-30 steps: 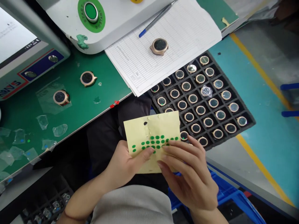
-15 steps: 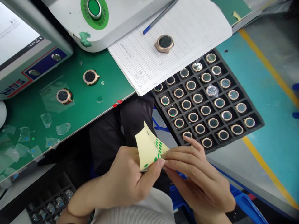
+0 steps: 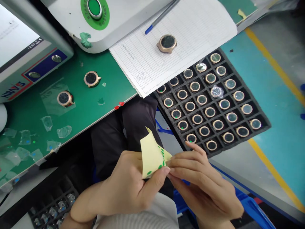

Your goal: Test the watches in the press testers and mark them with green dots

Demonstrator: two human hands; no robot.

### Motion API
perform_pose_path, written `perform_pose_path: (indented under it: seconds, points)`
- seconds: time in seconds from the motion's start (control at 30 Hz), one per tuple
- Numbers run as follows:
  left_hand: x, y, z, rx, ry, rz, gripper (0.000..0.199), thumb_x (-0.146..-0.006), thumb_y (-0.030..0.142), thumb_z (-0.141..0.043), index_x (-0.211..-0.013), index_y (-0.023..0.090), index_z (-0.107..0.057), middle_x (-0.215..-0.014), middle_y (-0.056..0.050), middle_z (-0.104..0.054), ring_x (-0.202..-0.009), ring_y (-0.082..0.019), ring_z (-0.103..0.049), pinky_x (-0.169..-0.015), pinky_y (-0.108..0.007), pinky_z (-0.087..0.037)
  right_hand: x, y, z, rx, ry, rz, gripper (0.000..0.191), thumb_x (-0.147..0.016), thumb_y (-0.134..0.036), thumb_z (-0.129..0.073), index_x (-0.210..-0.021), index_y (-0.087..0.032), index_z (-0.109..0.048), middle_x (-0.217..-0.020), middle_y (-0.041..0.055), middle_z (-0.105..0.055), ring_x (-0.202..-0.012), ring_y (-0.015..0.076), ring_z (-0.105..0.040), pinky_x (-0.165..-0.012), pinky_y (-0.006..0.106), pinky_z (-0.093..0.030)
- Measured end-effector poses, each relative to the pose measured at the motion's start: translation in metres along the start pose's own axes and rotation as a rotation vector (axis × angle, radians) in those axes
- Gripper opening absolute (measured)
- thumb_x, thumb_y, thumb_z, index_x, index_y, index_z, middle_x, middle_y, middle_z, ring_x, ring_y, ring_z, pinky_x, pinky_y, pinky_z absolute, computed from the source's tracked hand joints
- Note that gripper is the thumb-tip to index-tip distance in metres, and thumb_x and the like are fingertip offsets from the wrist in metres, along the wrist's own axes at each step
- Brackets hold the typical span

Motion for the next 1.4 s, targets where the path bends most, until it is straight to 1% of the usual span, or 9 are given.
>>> perform_pose_path:
  seconds: [0.23, 0.4, 0.53, 0.63, 0.7, 0.8, 0.9, 1.17, 1.4]
  points:
    - [-0.002, 0.0, 0.001, 0.008, -0.061, -0.007, 0.023, -0.092, 0.017, -0.049, -0.092, 0.018, -0.071, -0.083, -0.005, -0.073, -0.078, -0.018, -0.071, -0.079, -0.025, -0.056, 0.001, 0.003, -0.001, -0.048, 0.005, -0.001, 0.025, -0.076, 0.001, -0.068, -0.092, -0.017, -0.062, -0.08, 0.0011, -0.071, -0.075, 0.0168, -0.066, -0.098, 0.05, -0.044]
    - [0.0, -0.005, -0.003, 0.012, 0.053, 0.051, 0.024, -0.092, 0.021, -0.05, -0.087, 0.019, -0.073, -0.078, -0.005, -0.074, -0.074, -0.018, -0.071, -0.077, -0.026, -0.056, -0.003, -0.005, -0.003, 0.145, 0.013, 0.03, 0.02, -0.079, -0.004, -0.068, -0.091, -0.019, -0.064, -0.08, 0.0, -0.073, -0.074, 0.0167, -0.068, -0.103, 0.047, -0.04]
    - [-0.004, -0.016, -0.008, 0.119, 0.035, 0.154, 0.023, -0.091, 0.023, -0.053, -0.087, 0.021, -0.075, -0.081, -0.004, -0.075, -0.076, -0.018, -0.071, -0.079, -0.026, -0.056, 0.011, -0.004, -0.005, 0.225, 0.05, 0.041, 0.018, -0.083, -0.006, -0.062, -0.092, -0.021, -0.063, -0.087, 0.0016, -0.074, -0.083, 0.0177, -0.069, -0.104, 0.047, -0.041]
    - [-0.013, -0.037, -0.013, 0.334, 0.031, 0.358, 0.019, -0.087, 0.028, -0.06, -0.094, 0.019, -0.075, -0.092, -0.007, -0.077, -0.084, -0.023, -0.072, -0.079, -0.029, -0.057, 0.048, 0.036, 0.012, 0.308, 0.306, -0.218, 0.011, -0.084, -0.012, -0.062, -0.085, -0.023, -0.065, -0.089, 0.003, -0.072, -0.086, 0.0201, -0.068, -0.093, 0.045, -0.048]
    - [-0.022, -0.056, -0.017, 0.403, 0.085, 0.448, 0.021, -0.083, 0.031, -0.064, -0.093, 0.015, -0.075, -0.093, -0.009, -0.077, -0.087, -0.027, -0.072, -0.082, -0.033, -0.057, 0.087, 0.081, 0.034, 0.391, 0.606, -0.571, 0.013, -0.083, -0.029, -0.068, -0.075, -0.021, -0.064, -0.08, 0.0032, -0.069, -0.079, 0.0205, -0.066, -0.077, 0.037, -0.051]
    - [-0.039, -0.083, -0.024, 0.348, 0.177, 0.495, 0.021, -0.078, 0.031, -0.066, -0.083, 0.012, -0.074, -0.092, -0.011, -0.077, -0.092, -0.031, -0.071, -0.082, -0.035, -0.056, 0.137, 0.142, 0.053, 0.367, 0.574, -0.755, 0.039, -0.08, -0.054, -0.065, -0.069, -0.017, -0.062, -0.057, -0.0002, -0.059, -0.051, 0.0157, -0.055, -0.05, 0.03, -0.045]
    - [-0.053, -0.103, -0.03, 0.285, 0.198, 0.519, 0.018, -0.074, 0.028, -0.066, -0.071, 0.011, -0.071, -0.085, -0.011, -0.077, -0.088, -0.032, -0.071, -0.074, -0.034, -0.056, 0.173, 0.179, 0.055, 0.309, 0.433, -0.857, 0.045, -0.082, -0.059, -0.062, -0.071, -0.015, -0.062, -0.052, -0.004, -0.054, -0.046, 0.0112, -0.05, -0.046, 0.025, -0.042]
    - [-0.059, -0.12, -0.035, 0.348, 0.203, 0.488, 0.027, -0.07, 0.036, -0.072, -0.077, 0.01, -0.073, -0.087, -0.013, -0.076, -0.086, -0.033, -0.07, -0.066, -0.032, -0.053, 0.205, 0.212, 0.037, 0.302, 0.311, -0.965, 0.028, -0.094, -0.04, -0.057, -0.084, -0.013, -0.059, -0.065, -0.0056, -0.053, -0.049, 0.0056, -0.047, -0.047, 0.019, -0.043]
    - [-0.06, -0.12, -0.036, 0.401, 0.217, 0.419, 0.039, -0.081, 0.047, -0.06, -0.085, 0.01, -0.073, -0.088, -0.013, -0.075, -0.083, -0.03, -0.069, -0.068, -0.032, -0.052, 0.176, 0.191, 0.042, 0.445, 0.475, -0.857, 0.036, -0.087, -0.05, -0.061, -0.075, -0.017, -0.052, -0.058, -0.0081, -0.044, -0.045, 0.0067, -0.041, -0.046, 0.021, -0.038]
Point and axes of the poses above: each hand's wrist, its own x-axis away from the middle knuckle, its own z-axis out of the back of the hand, y = z × x, the point moved 3 cm from there along -x, towards the middle knuckle
